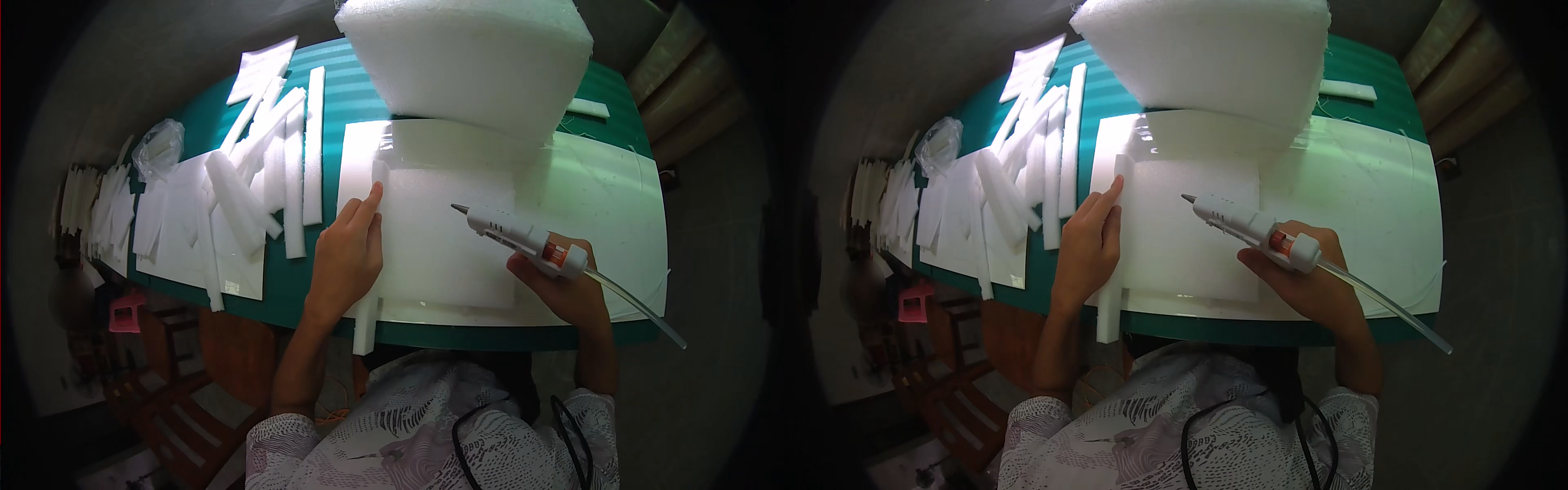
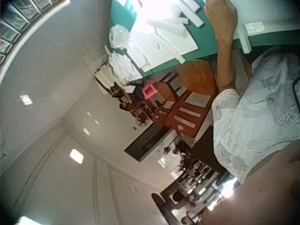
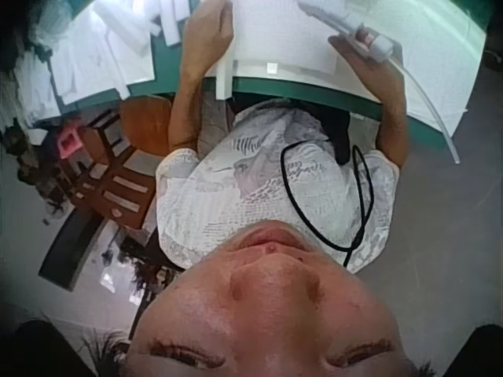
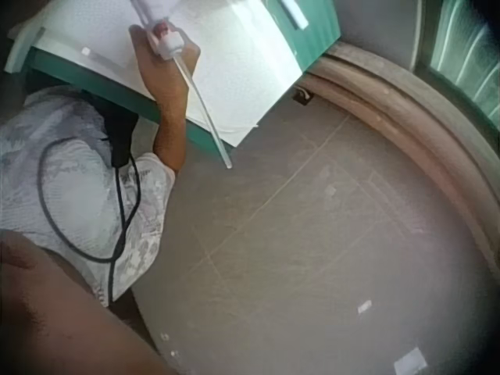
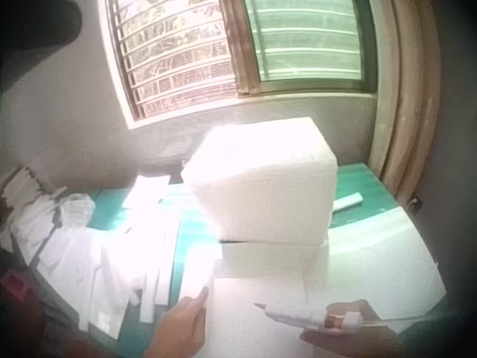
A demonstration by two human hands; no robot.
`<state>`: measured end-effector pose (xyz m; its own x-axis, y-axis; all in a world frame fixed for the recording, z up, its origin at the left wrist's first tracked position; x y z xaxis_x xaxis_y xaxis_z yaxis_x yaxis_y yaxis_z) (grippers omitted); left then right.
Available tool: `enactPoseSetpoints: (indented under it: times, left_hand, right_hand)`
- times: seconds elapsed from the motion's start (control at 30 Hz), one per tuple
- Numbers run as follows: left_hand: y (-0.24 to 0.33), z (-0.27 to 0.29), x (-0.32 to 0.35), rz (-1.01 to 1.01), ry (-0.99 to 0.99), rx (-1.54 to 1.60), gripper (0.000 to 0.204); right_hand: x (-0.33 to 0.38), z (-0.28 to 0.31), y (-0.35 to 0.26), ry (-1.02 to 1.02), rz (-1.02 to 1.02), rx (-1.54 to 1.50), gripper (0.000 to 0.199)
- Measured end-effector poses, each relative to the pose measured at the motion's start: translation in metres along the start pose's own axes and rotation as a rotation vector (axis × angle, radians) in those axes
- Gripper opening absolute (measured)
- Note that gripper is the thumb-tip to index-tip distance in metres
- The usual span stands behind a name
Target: Using a hot glue gun to assemble various pieces of white foam into a larger structure.
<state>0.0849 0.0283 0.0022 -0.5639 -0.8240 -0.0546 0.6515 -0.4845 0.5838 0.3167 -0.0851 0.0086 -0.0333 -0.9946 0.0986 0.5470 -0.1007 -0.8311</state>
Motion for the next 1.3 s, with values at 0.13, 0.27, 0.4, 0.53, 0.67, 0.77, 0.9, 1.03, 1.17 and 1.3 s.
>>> enactPoseSetpoints:
  times: [0.13,0.27,0.4,0.53,0.67,0.77,0.9,1.03,1.17,1.3]
  left_hand:
    - [0.001,-0.001,-0.001,0.01,-0.015,-0.012,0.04]
    - [0.0,-0.001,-0.001,0.007,-0.016,0.002,0.04]
    - [0.0,-0.002,-0.001,0.009,-0.023,0.004,0.039]
    - [-0.001,0.0,-0.001,-0.022,-0.003,0.028,0.039]
    - [-0.012,-0.001,0.001,0.072,0.002,0.219,0.035]
    - [-0.016,0.0,0.001,0.14,-0.032,0.376,0.033]
    - [-0.021,-0.003,0.001,0.137,-0.007,0.455,0.033]
    - [-0.026,-0.003,0.004,0.164,0.001,0.515,0.033]
    - [-0.038,-0.003,0.006,0.196,-0.003,0.566,0.035]
    - [-0.045,0.004,0.014,0.269,0.024,0.661,0.035]
  right_hand:
    - [0.001,0.001,0.001,0.0,-0.012,-0.028,0.029]
    - [0.001,0.003,-0.004,0.015,0.02,0.022,0.029]
    - [0.0,0.002,-0.002,0.001,-0.004,-0.013,0.029]
    - [0.001,0.003,-0.001,0.007,-0.025,-0.025,0.029]
    - [0.003,0.005,-0.003,0.009,-0.035,-0.008,0.029]
    - [0.003,0.007,-0.006,0.012,-0.022,0.024,0.029]
    - [0.006,0.005,0.004,-0.093,-0.24,0.001,0.042]
    - [0.004,0.008,-0.006,0.014,-0.066,-0.005,0.029]
    - [0.005,0.009,-0.004,0.024,-0.061,0.006,0.03]
    - [0.001,0.004,0.002,-0.009,-0.025,-0.035,0.028]
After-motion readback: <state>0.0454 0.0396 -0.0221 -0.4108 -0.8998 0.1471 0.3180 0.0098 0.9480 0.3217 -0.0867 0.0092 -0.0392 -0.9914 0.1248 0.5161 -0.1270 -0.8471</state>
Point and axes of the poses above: each hand's wrist, its own x-axis away from the middle knuckle, its own z-axis out of the back of the hand, y = z × x, the point moved 7 cm from there along -x, towards the middle knuckle, and after that the axes turned 9 degrees about -y, right-handed, at the moved point
